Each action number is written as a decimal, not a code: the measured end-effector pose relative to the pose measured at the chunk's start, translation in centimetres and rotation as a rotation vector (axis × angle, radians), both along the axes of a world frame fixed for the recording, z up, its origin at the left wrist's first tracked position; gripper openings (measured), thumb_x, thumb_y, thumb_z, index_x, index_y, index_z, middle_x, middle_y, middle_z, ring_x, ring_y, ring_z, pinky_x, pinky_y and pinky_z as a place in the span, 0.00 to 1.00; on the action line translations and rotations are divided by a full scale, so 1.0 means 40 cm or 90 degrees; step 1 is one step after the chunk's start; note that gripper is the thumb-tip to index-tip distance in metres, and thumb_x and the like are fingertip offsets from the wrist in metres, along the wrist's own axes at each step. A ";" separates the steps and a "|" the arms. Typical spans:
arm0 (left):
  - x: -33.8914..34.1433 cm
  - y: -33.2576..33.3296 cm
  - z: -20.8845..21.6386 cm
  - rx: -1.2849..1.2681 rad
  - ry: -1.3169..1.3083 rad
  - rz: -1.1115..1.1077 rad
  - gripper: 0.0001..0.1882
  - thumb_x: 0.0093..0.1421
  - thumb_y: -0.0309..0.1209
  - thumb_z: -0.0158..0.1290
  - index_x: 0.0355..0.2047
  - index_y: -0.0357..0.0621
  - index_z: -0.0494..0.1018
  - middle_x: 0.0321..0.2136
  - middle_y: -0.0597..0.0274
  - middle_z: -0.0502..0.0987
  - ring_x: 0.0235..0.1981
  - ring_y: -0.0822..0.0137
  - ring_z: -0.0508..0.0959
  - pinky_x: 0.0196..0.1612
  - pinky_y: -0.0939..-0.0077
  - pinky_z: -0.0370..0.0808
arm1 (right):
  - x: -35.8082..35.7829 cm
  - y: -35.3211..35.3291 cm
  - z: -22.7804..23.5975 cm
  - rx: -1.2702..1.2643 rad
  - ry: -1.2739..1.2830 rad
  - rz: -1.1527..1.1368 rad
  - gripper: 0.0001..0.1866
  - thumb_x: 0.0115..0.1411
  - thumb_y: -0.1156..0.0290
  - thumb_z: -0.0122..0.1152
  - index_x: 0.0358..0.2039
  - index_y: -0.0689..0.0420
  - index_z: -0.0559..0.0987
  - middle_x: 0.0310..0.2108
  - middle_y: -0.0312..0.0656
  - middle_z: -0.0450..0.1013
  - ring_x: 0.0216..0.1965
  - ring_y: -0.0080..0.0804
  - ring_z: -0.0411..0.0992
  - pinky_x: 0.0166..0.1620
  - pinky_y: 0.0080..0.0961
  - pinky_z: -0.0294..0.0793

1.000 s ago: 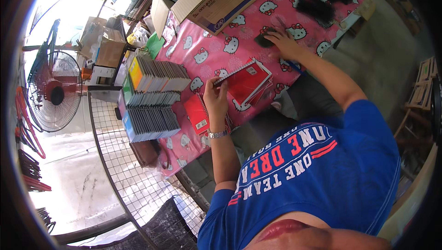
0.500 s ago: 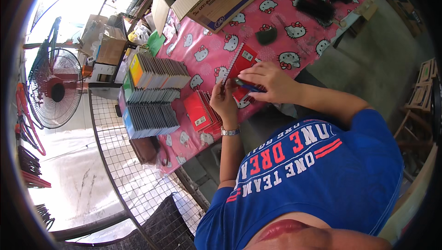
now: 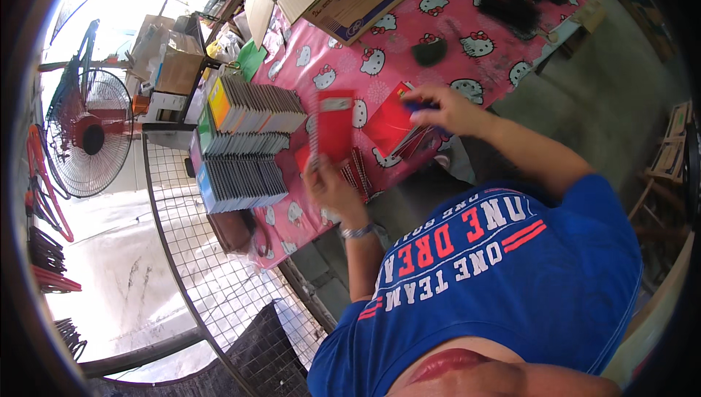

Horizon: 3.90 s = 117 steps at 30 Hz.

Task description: The person applies thin adhesive strips to the top edges of small red booklets, pressing each strip down by hand before placing the finished booklet onto a stack.

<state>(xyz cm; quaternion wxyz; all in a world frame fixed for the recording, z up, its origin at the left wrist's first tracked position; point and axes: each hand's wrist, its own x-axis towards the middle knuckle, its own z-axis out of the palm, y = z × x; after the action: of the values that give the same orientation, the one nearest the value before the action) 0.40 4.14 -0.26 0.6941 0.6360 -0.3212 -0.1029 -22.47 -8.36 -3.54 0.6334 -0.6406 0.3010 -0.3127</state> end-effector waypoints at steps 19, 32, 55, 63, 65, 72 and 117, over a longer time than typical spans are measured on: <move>-0.101 -0.085 0.008 0.154 -0.736 -0.259 0.15 0.56 0.32 0.59 0.43 0.44 0.76 0.43 0.53 0.76 0.46 0.52 0.74 0.51 0.58 0.70 | -0.199 -0.410 -0.327 -0.345 0.584 -0.433 0.17 0.57 0.63 0.61 0.42 0.61 0.73 0.44 0.57 0.71 0.44 0.58 0.71 0.45 0.49 0.73; -0.066 -0.123 0.068 0.378 -0.684 -0.427 0.14 0.56 0.25 0.50 0.44 0.42 0.73 0.38 0.52 0.76 0.42 0.50 0.76 0.47 0.57 0.72 | -0.103 -0.099 0.053 -0.274 0.139 -0.106 0.16 0.62 0.67 0.57 0.50 0.48 0.80 0.32 0.40 0.72 0.37 0.35 0.71 0.45 0.38 0.68; -0.116 -0.185 0.024 0.195 -0.804 -0.335 0.12 0.62 0.30 0.51 0.45 0.41 0.70 0.38 0.53 0.76 0.46 0.53 0.74 0.55 0.56 0.63 | -0.019 -0.081 0.060 -0.259 -0.033 0.013 0.16 0.61 0.72 0.59 0.49 0.60 0.76 0.38 0.48 0.76 0.38 0.37 0.76 0.41 0.34 0.73; -0.125 -0.171 0.029 0.199 -0.759 -0.379 0.12 0.60 0.29 0.52 0.43 0.40 0.69 0.37 0.52 0.76 0.42 0.52 0.74 0.55 0.55 0.63 | -0.025 -0.047 0.126 -0.498 0.245 0.052 0.17 0.67 0.62 0.51 0.53 0.55 0.70 0.37 0.48 0.76 0.39 0.43 0.76 0.39 0.33 0.74; -0.118 -0.166 0.027 0.196 -0.750 -0.376 0.11 0.60 0.27 0.52 0.42 0.40 0.70 0.36 0.53 0.76 0.41 0.52 0.75 0.56 0.54 0.63 | -0.010 -0.099 0.139 -0.217 0.245 0.136 0.18 0.67 0.59 0.51 0.53 0.56 0.71 0.40 0.49 0.75 0.41 0.43 0.75 0.41 0.34 0.74; -0.086 -0.169 0.001 0.199 -0.735 -0.387 0.08 0.62 0.29 0.51 0.42 0.44 0.71 0.34 0.57 0.77 0.41 0.53 0.77 0.64 0.52 0.57 | 0.063 -0.259 -0.150 -0.431 0.740 -0.255 0.36 0.58 0.42 0.58 0.53 0.62 0.73 0.53 0.57 0.68 0.54 0.56 0.66 0.50 0.47 0.73; -0.019 -0.179 0.029 0.273 -0.602 -0.332 0.20 0.49 0.29 0.66 0.42 0.44 0.72 0.41 0.55 0.72 0.46 0.51 0.70 0.51 0.56 0.69 | 0.052 -0.273 0.156 -0.205 0.201 0.416 0.26 0.47 0.67 0.68 0.48 0.62 0.78 0.50 0.40 0.68 0.52 0.32 0.67 0.56 0.28 0.64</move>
<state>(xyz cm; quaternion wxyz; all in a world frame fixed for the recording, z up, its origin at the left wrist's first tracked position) -0.37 -3.01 0.90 0.2828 0.6390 -0.7144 -0.0377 -20.40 -19.28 2.69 0.5366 -0.8342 0.1223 -0.0356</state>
